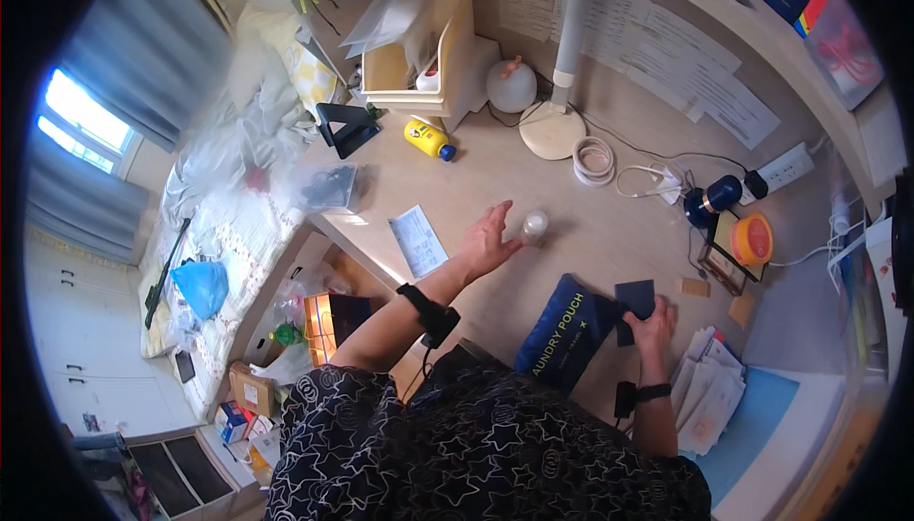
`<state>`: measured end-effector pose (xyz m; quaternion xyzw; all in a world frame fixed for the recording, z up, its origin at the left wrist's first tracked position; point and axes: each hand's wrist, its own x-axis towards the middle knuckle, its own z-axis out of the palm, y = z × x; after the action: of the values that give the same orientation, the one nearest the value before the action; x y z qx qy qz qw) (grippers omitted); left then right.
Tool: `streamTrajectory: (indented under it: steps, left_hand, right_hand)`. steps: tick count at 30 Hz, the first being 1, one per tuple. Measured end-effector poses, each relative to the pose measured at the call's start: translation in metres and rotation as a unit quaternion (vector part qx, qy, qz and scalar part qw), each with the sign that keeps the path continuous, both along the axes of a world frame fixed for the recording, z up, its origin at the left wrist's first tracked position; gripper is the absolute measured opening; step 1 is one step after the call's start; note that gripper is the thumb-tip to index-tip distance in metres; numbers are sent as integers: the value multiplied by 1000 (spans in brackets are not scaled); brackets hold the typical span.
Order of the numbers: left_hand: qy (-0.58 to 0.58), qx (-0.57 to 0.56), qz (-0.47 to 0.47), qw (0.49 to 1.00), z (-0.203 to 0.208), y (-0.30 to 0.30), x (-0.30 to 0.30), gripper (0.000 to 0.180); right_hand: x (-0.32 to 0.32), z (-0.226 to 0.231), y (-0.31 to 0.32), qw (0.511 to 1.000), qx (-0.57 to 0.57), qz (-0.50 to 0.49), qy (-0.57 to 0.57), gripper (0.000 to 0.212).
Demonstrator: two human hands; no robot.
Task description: Organize personal items and papers from the floor and desk into boxes and onto shelves.
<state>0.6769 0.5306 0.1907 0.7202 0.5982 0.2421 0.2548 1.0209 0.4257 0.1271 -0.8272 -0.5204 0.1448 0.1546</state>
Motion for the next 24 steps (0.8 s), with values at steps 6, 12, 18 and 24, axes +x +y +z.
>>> streamTrajectory:
  steps: [6,12,18,24]
  left_hand:
    - [14,-54,58,997,7,-13,-51,57]
    - [138,75,68,985,-3,42,-117,46]
    - [260,123,63,956,-21,127,-165,43]
    - [298,190,-29,935,-29,164,-177,37]
  right_hand:
    - [-3,-3,-8,996,58,-12,-60,65]
    - [7,-25,-24,988,142,19,-50,56]
    - [-32,4,-50,984,146,-78,65,47]
    - [-122,64,-60,977,193,-90,7,40]
